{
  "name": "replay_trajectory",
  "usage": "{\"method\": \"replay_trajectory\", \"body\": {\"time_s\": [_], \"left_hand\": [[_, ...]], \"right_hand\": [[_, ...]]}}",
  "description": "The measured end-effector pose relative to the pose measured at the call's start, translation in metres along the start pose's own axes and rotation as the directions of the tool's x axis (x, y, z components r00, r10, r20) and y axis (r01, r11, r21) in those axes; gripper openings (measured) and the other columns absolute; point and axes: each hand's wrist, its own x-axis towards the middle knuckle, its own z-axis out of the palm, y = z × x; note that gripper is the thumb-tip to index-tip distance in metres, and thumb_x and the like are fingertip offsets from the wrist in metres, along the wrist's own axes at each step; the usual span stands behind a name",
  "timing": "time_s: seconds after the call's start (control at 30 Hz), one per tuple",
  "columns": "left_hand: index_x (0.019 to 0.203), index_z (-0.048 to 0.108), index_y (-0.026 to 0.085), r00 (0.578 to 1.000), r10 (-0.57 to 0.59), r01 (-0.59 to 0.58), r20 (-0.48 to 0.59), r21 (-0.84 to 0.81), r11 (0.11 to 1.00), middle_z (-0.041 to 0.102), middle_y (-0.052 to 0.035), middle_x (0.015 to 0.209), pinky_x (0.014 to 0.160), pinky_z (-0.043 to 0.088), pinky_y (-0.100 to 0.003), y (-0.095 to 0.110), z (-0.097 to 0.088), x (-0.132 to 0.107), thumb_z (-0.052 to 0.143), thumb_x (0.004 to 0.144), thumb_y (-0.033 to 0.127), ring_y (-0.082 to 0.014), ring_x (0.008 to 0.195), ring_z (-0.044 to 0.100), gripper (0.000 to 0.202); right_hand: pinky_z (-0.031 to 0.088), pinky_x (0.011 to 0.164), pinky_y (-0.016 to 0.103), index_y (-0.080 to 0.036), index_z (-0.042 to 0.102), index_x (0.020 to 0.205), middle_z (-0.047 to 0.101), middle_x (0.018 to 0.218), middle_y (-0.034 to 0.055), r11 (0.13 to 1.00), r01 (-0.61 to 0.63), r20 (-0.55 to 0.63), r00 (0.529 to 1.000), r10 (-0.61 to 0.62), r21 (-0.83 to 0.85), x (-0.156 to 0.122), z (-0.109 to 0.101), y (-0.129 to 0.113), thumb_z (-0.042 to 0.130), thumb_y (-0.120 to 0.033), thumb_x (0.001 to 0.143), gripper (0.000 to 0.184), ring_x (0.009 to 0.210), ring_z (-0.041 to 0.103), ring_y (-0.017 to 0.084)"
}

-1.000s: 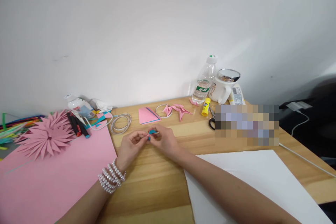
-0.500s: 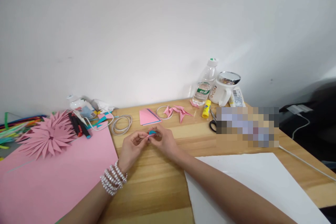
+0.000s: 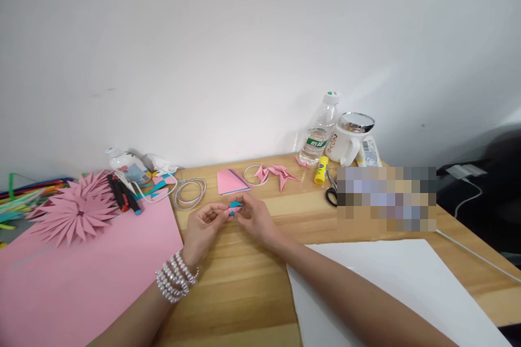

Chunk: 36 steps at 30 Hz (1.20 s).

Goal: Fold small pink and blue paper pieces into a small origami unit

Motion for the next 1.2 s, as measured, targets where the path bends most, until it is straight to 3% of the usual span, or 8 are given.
{"method": "replay_trajectory", "body": {"time_s": [0.1, 0.23, 0.47, 0.57, 0.7, 0.8, 1.0, 1.2], "left_hand": [[0.068, 0.062, 0.013, 0.999, -0.011, 0.012, -0.03, 0.014, 1.0, 0.067, -0.004, 0.063, 0.06, 0.051, -0.026, 0.002, -0.001, 0.001, 0.07, 0.058, 0.024, -0.014, 0.057, 0.062, 0.017], [0.065, 0.062, 0.013, 0.999, -0.02, 0.022, -0.044, 0.041, 0.999, 0.065, -0.0032, 0.06, 0.059, 0.05, -0.025, 0.004, -0.001, 0.001, 0.07, 0.056, 0.021, -0.0137, 0.055, 0.061, 0.015], [0.069, 0.06, 0.015, 0.993, 0.105, -0.109, 0.043, 0.081, 0.991, 0.064, -0.0024, 0.063, 0.061, 0.049, -0.025, 0.002, 0.002, -0.002, 0.067, 0.062, 0.025, -0.0141, 0.059, 0.06, 0.014], [0.071, 0.061, 0.015, 0.993, 0.115, -0.116, 0.019, 0.065, 0.991, 0.065, -0.0032, 0.068, 0.065, 0.05, -0.026, -0.001, 0.002, -0.003, 0.068, 0.062, 0.024, -0.0147, 0.063, 0.062, 0.015], [0.072, 0.063, 0.014, 0.999, 0.05, -0.05, 0.0, 0.057, 0.997, 0.068, -0.0057, 0.072, 0.068, 0.05, -0.028, -0.002, 0.002, -0.002, 0.068, 0.061, 0.023, -0.0162, 0.067, 0.063, 0.015], [0.071, 0.065, 0.014, 0.999, 0.035, -0.037, 0.03, 0.072, 0.997, 0.069, -0.0063, 0.074, 0.07, 0.05, -0.029, -0.002, 0.003, -0.002, 0.067, 0.061, 0.022, -0.0175, 0.07, 0.064, 0.013], [0.073, 0.065, 0.016, 0.995, 0.096, -0.094, -0.017, 0.097, 0.991, 0.069, -0.0049, 0.071, 0.068, 0.05, -0.029, -0.001, 0.008, -0.007, 0.066, 0.062, 0.021, -0.0178, 0.067, 0.064, 0.012], [0.071, 0.06, 0.016, 0.986, 0.168, -0.16, -0.008, 0.274, 0.948, 0.065, -0.0025, 0.064, 0.059, 0.047, -0.025, -0.003, 0.007, -0.008, 0.062, 0.064, 0.02, -0.015, 0.061, 0.061, 0.007]], "right_hand": [[0.048, 0.077, 0.03, -0.021, 0.054, 0.092, 0.061, 0.088, 0.0027, 0.998, -0.047, 0.019, 0.999, 0.046, 0.05, 0.0, -0.001, 0.002, 0.057, -0.026, 0.073, 0.019, 0.083, 0.059, 0.016], [0.05, 0.065, 0.028, -0.019, 0.056, 0.083, 0.063, 0.075, 0.0015, 0.992, -0.093, -0.034, 0.995, 0.096, 0.086, 0.0, -0.001, -0.001, 0.061, -0.033, 0.071, 0.019, 0.067, 0.06, 0.015], [0.05, 0.058, 0.028, -0.018, 0.056, 0.085, 0.062, 0.063, -0.001, 0.973, -0.159, -0.027, 0.986, 0.166, 0.17, 0.005, -0.004, -0.008, 0.064, -0.039, 0.067, 0.029, 0.055, 0.059, 0.013], [0.051, 0.064, 0.029, -0.019, 0.056, 0.084, 0.063, 0.07, 0.0004, 0.982, -0.135, -0.036, 0.989, 0.141, 0.133, 0.004, -0.003, -0.005, 0.061, -0.036, 0.069, 0.024, 0.062, 0.06, 0.014], [0.049, 0.072, 0.032, -0.019, 0.058, 0.083, 0.062, 0.081, 0.0037, 0.996, -0.012, -0.054, 0.999, 0.008, -0.086, 0.001, 0.001, -0.002, 0.058, -0.023, 0.072, 0.011, 0.075, 0.059, 0.017], [0.048, 0.073, 0.032, -0.02, 0.059, 0.083, 0.062, 0.082, 0.0047, 0.976, 0.056, -0.035, 0.997, -0.065, -0.209, 0.0, 0.002, -0.004, 0.055, -0.014, 0.07, 0.015, 0.076, 0.058, 0.018], [0.047, 0.069, 0.029, -0.018, 0.056, 0.081, 0.058, 0.082, 0.0037, 0.988, -0.021, -0.051, 0.999, 0.014, -0.152, -0.001, 0.002, -0.002, 0.049, -0.008, 0.065, 0.019, 0.076, 0.057, 0.017], [0.044, 0.062, 0.025, -0.017, 0.054, 0.075, 0.057, 0.074, 0.0018, 0.982, -0.077, -0.022, 0.997, 0.075, -0.17, -0.003, 0.003, 0.0, 0.048, -0.008, 0.063, 0.016, 0.067, 0.053, 0.014]]}}
